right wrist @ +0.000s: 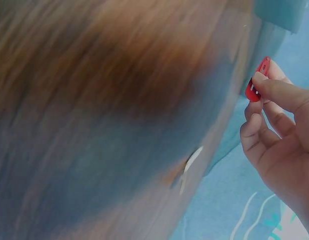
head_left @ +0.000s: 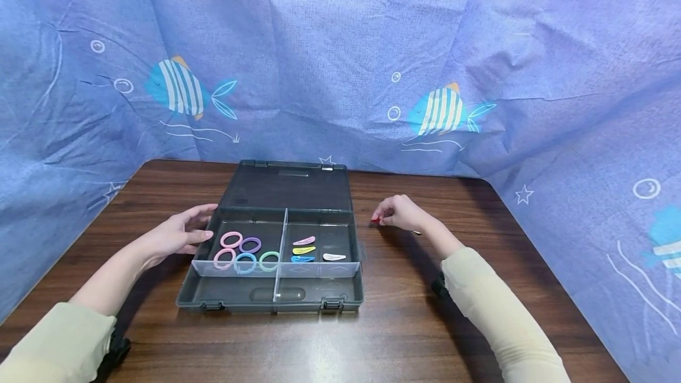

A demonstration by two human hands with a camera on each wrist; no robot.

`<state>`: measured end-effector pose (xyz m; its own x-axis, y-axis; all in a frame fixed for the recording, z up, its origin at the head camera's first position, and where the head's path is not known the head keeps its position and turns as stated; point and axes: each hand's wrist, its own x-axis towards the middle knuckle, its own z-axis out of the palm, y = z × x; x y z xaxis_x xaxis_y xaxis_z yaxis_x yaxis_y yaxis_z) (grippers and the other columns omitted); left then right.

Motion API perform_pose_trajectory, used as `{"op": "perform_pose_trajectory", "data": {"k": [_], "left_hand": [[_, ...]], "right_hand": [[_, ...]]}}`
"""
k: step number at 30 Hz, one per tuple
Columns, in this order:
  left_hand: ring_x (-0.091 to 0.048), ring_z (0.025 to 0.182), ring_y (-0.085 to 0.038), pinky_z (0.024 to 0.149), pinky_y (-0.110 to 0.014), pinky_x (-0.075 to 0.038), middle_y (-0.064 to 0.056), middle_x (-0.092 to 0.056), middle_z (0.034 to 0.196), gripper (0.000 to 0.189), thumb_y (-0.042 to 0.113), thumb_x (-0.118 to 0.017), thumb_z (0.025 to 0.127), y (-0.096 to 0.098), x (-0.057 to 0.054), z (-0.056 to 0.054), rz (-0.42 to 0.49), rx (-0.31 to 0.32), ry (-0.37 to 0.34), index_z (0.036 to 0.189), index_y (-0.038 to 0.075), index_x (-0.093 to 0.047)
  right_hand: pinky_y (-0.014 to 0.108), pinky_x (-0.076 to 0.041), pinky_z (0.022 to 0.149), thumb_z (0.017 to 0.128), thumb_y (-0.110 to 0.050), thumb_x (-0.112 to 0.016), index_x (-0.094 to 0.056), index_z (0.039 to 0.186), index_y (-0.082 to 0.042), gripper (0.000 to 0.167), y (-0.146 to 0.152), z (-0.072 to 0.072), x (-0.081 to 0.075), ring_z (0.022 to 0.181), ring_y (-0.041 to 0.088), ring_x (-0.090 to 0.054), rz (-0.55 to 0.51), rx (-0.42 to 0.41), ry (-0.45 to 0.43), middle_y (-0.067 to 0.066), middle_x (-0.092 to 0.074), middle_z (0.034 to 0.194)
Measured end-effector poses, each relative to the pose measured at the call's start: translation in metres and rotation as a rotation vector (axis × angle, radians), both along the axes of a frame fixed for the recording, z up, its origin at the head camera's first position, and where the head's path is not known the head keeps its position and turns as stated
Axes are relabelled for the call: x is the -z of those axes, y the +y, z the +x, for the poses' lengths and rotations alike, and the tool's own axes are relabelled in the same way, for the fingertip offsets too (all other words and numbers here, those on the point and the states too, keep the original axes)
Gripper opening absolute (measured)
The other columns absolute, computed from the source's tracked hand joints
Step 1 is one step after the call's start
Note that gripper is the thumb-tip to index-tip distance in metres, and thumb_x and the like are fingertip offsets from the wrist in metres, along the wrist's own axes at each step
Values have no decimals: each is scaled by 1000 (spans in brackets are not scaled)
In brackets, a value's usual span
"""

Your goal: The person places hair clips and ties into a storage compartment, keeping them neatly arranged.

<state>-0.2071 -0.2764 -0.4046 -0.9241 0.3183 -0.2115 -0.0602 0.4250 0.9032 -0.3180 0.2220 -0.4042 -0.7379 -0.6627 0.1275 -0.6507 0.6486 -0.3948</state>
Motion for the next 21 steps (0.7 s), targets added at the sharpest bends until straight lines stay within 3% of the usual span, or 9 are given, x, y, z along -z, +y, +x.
{"op": "perform_pose_trajectory", "data": {"k": [13, 21], "left_hand": [[-47, 120, -44, 86, -47, -53, -33, -21, 146, 74, 19, -56, 95, 1, -1, 0, -14, -2, -5, 151, 7, -10], [-47, 120, -43, 86, -47, -52, -33, -20, 146, 73, 17, -55, 96, 0, 0, 0, 1, 9, -6, 151, 7, -9]], "right_hand": [[21, -47, 62, 78, -2, -71, -74, 85, -14, 15, -12, 17, -21, 70, 7, -57, -89, -6, 10, 0, -68, 79], [23, -47, 62, 78, 2, -70, -74, 86, -17, 21, -17, 23, -31, 71, 6, -57, -151, -15, 38, -8, -68, 83]]}}
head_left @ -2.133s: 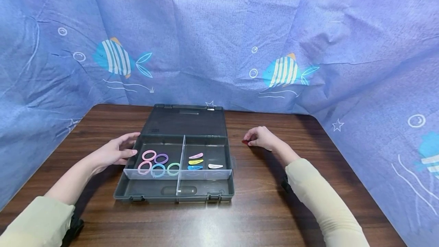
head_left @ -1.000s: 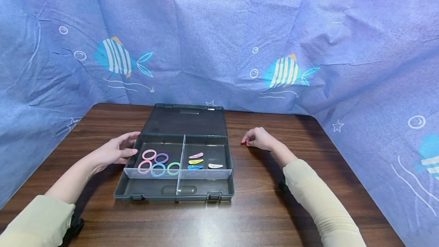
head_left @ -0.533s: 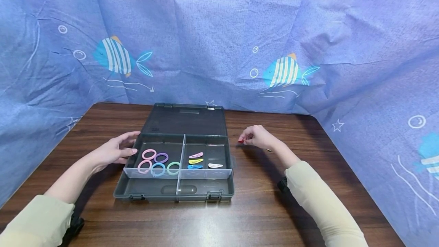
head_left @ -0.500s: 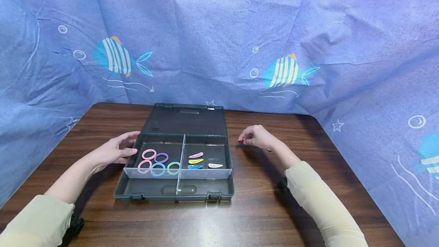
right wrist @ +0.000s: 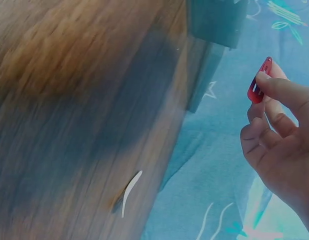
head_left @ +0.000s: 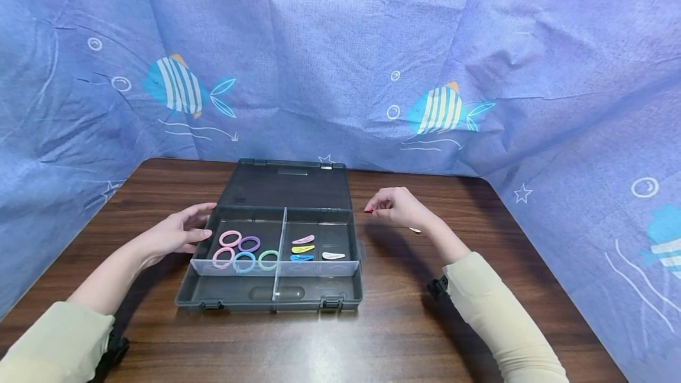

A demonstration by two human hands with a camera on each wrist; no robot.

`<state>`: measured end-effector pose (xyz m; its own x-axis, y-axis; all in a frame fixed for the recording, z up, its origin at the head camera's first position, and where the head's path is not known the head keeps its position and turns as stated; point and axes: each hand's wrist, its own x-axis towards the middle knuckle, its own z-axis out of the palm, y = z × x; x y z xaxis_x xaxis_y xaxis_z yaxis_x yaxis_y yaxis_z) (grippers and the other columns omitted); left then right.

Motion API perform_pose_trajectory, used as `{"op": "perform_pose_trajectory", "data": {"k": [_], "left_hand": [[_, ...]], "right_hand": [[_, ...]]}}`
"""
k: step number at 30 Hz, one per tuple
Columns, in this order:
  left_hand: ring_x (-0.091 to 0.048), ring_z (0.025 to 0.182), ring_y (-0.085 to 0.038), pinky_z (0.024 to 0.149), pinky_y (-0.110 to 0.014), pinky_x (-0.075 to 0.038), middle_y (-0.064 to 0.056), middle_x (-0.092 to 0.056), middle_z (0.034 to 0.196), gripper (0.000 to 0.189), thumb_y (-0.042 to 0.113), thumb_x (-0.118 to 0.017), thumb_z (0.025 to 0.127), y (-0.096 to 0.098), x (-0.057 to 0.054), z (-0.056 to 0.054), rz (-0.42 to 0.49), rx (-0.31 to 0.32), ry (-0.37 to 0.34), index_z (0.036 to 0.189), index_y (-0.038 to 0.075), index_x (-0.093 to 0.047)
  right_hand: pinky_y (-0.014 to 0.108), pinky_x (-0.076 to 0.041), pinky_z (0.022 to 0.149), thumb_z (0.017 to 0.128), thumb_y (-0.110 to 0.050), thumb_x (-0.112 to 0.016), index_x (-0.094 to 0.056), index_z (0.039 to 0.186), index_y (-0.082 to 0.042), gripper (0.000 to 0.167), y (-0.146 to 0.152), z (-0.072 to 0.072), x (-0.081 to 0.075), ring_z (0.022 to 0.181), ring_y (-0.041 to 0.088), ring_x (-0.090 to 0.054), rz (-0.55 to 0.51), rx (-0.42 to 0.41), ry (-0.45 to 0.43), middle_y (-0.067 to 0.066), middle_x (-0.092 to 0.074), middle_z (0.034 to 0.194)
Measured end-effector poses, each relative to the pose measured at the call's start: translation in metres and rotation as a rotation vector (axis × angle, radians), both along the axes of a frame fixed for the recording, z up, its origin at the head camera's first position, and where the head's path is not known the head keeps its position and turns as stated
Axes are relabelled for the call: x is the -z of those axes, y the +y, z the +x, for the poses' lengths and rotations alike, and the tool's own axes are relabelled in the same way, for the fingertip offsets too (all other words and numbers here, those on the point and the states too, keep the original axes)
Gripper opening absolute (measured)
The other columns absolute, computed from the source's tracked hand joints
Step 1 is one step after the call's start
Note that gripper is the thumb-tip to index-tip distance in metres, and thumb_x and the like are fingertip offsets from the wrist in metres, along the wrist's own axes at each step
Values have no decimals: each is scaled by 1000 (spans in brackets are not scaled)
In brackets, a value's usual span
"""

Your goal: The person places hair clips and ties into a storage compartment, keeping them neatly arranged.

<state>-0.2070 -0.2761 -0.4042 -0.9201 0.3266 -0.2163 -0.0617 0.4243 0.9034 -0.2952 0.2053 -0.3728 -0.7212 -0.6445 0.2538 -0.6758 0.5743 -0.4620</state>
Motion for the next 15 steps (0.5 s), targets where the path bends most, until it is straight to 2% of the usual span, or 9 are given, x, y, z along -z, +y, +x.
{"op": "perform_pose_trajectory", "data": {"k": [8, 15], "left_hand": [[-45, 122, -45, 86, -48, -52, -34, -18, 147, 74, 17, -56, 96, -1, 0, 0, 0, -1, -2, 151, 7, -9], [-45, 122, -44, 86, -47, -52, -34, -18, 147, 74, 17, -56, 96, 0, 0, -1, 8, 0, -9, 151, 7, -9]], "right_hand": [[26, -45, 58, 81, -3, -70, -74, 88, -18, 16, -14, 11, -10, 65, 8, -53, -66, -29, -8, -1, -69, 83], [27, -46, 57, 82, -4, -69, -74, 90, -17, 16, -30, 20, -14, 65, 7, -53, -99, -73, -3, -2, -68, 84]]}}
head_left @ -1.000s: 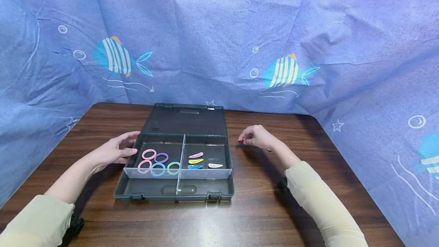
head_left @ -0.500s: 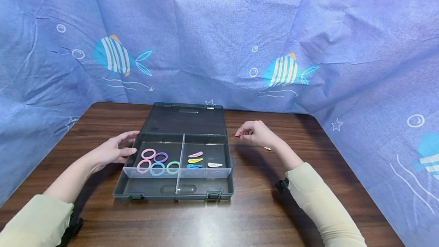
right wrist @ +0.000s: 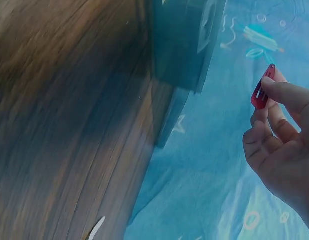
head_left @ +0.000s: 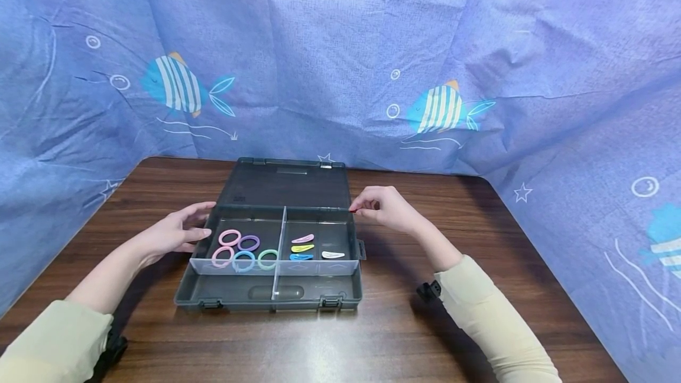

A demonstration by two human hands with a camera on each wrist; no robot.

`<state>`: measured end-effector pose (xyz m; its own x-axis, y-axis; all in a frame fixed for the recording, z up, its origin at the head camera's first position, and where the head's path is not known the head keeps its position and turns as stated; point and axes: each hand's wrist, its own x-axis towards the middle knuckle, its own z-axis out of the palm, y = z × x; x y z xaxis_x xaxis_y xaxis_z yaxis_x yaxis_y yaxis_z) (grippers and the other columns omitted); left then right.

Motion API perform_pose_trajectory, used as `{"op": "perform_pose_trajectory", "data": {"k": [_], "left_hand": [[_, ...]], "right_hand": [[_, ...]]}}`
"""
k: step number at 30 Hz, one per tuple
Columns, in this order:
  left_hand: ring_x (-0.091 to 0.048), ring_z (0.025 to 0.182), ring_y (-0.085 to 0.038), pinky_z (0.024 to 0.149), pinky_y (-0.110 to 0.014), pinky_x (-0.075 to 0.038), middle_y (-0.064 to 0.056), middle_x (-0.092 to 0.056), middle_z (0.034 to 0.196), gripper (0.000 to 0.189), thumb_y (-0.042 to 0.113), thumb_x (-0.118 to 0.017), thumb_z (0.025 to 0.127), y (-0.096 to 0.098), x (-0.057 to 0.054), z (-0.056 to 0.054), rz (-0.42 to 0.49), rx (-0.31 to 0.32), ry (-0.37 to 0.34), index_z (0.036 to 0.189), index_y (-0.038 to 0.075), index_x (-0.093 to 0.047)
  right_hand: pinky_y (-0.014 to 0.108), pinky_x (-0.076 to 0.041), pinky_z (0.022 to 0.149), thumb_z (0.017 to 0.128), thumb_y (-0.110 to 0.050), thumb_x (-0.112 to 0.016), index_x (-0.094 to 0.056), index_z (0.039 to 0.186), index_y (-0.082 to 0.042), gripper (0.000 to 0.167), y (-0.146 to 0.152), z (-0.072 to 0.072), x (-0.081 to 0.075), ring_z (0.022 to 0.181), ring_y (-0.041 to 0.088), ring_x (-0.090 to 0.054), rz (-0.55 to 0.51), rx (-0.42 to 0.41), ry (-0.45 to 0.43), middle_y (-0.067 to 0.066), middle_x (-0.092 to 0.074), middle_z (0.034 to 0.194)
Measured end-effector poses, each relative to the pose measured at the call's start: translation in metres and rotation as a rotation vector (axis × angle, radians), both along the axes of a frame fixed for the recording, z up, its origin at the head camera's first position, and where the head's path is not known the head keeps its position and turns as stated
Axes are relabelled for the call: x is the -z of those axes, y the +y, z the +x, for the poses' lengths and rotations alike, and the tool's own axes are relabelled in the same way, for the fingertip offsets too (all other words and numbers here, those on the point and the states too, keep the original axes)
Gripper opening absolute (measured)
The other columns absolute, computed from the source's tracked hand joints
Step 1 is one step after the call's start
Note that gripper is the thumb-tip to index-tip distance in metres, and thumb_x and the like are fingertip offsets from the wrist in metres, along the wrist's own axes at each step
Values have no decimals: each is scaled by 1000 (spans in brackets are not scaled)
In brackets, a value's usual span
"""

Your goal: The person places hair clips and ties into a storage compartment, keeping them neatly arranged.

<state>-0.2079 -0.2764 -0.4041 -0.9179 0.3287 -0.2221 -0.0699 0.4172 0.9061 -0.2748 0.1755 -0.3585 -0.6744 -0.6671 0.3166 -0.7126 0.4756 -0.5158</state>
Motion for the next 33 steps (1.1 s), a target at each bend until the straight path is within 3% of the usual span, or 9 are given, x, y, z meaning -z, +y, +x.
{"op": "perform_pose_trajectory", "data": {"k": [7, 16, 26, 33], "left_hand": [[-48, 120, -41, 86, -47, -53, -32, -21, 146, 74, 19, -57, 95, 1, 0, -1, 1, -3, -2, 152, 9, -9], [-46, 121, -43, 86, -47, -52, -32, -20, 147, 74, 16, -56, 95, 1, 0, -2, 13, -9, -12, 152, 8, -9], [-47, 121, -42, 86, -47, -52, -33, -19, 147, 75, 15, -56, 95, 2, -1, -1, 18, -13, -15, 151, 6, -8], [-49, 119, -40, 85, -46, -53, -33, -20, 147, 74, 15, -56, 95, 1, 0, 0, 18, -6, -8, 151, 6, -9]], "right_hand": [[25, -47, 57, 85, -9, -69, -74, 92, -19, 14, -16, 6, 3, 65, 6, -54, 1, -46, -13, -3, -69, 84], [21, -47, 58, 86, -12, -69, -74, 91, -18, 10, -33, 5, 19, 67, 3, -54, 55, -110, -60, -7, -68, 85], [20, -51, 66, 85, -9, -69, -73, 90, -15, 8, -47, 2, 28, 71, 1, -58, 140, -162, -125, -7, -69, 82], [16, -51, 66, 83, -7, -70, -72, 89, -11, 7, -53, -5, 33, 69, -2, -60, 259, -239, -173, -7, -70, 76]]}}
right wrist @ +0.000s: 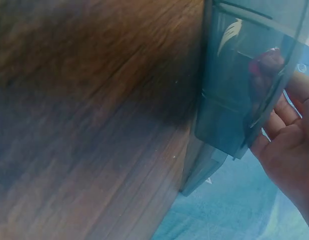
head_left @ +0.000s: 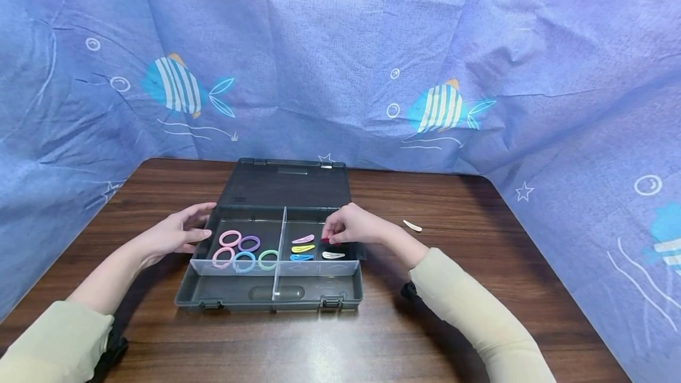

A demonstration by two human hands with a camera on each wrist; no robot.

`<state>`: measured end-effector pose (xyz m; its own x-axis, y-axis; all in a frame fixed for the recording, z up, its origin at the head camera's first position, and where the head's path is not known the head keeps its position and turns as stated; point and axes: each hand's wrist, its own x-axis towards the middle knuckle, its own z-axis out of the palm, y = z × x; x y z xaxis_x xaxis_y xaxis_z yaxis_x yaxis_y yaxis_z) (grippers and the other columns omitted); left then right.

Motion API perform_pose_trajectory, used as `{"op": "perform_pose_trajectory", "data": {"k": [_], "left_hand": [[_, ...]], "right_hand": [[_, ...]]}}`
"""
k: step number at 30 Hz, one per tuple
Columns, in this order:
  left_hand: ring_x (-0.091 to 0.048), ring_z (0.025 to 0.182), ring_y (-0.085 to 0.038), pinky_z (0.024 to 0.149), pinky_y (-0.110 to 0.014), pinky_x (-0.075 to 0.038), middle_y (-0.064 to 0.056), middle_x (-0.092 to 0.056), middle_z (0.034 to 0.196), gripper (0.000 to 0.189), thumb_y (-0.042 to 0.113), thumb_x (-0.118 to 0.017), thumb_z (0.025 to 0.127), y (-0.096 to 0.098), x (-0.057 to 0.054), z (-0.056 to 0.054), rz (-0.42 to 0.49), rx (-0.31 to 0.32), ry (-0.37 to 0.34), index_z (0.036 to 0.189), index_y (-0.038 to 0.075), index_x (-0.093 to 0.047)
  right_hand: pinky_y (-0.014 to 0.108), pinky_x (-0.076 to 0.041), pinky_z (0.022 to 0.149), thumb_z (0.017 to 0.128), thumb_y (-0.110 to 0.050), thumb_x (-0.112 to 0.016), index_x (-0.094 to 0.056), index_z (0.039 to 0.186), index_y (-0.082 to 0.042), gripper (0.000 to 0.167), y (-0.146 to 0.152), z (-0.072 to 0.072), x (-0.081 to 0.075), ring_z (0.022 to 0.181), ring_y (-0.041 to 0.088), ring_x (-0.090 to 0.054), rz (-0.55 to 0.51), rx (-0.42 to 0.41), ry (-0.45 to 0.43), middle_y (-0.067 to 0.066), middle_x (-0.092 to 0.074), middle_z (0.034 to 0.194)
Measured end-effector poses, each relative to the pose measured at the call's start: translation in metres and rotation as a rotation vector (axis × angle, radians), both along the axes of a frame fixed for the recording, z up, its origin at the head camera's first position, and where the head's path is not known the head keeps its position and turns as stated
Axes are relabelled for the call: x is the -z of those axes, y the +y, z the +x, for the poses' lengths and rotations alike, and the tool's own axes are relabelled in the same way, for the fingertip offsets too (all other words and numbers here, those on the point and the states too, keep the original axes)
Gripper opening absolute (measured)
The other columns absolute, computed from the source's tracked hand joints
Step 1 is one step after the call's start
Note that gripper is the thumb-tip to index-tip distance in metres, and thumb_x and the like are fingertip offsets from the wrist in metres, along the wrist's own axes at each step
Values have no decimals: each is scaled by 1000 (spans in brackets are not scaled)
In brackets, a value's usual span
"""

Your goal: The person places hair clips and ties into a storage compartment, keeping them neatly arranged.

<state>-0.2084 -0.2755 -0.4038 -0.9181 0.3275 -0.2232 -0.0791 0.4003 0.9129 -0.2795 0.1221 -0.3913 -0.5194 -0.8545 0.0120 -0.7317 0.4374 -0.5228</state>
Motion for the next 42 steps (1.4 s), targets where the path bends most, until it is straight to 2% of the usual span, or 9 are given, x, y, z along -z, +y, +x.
{"op": "perform_pose_trajectory", "data": {"k": [5, 12, 20, 27, 33, 42], "left_hand": [[-48, 120, -41, 86, -47, -52, -33, -20, 147, 74, 17, -56, 95, 0, 0, 0, -16, 2, 0, 151, 7, -9], [-46, 121, -44, 86, -48, -52, -33, -19, 147, 74, 18, -56, 95, 0, 0, 0, -14, 4, -3, 151, 7, -9], [-45, 122, -44, 86, -47, -52, -34, -18, 147, 73, 17, -56, 96, 1, 0, 0, -23, 1, -1, 151, 7, -9], [-46, 121, -44, 86, -47, -53, -34, -18, 147, 73, 16, -55, 96, 1, 0, 1, -16, 1, 0, 151, 7, -9], [-48, 120, -42, 86, -48, -52, -33, -20, 146, 73, 17, -56, 95, 0, 0, 0, -19, 1, 1, 151, 8, -10], [-46, 121, -43, 86, -47, -52, -33, -18, 147, 74, 16, -56, 95, 0, 1, 0, -8, -1, -2, 151, 8, -9]], "right_hand": [[15, -50, 67, 84, -5, -69, -72, 89, -10, 8, -4, 0, 0, 70, -2, -60, 82, -27, 11, -4, -70, 78], [17, -50, 69, 84, -9, -70, -72, 90, -15, 8, -5, 0, 0, 73, -2, -60, 188, -2, 67, -9, -69, 80], [23, -50, 71, 85, -13, -70, -72, 89, -20, 8, -9, 0, 3, 73, -2, -60, 257, 37, 122, -12, -68, 80], [22, -48, 67, 84, -15, -71, -72, 88, -23, 9, -10, 0, 6, 74, 0, -57, 302, 54, 187, -13, -66, 82], [22, -46, 64, 84, -16, -72, -72, 89, -23, 9, -10, 2, 6, 72, 1, -54, 297, 49, 206, -13, -64, 82], [19, -50, 68, 83, -8, -71, -72, 91, -12, 9, -6, -1, 1, 75, 4, -57, 141, -21, 101, -4, -67, 87]]}}
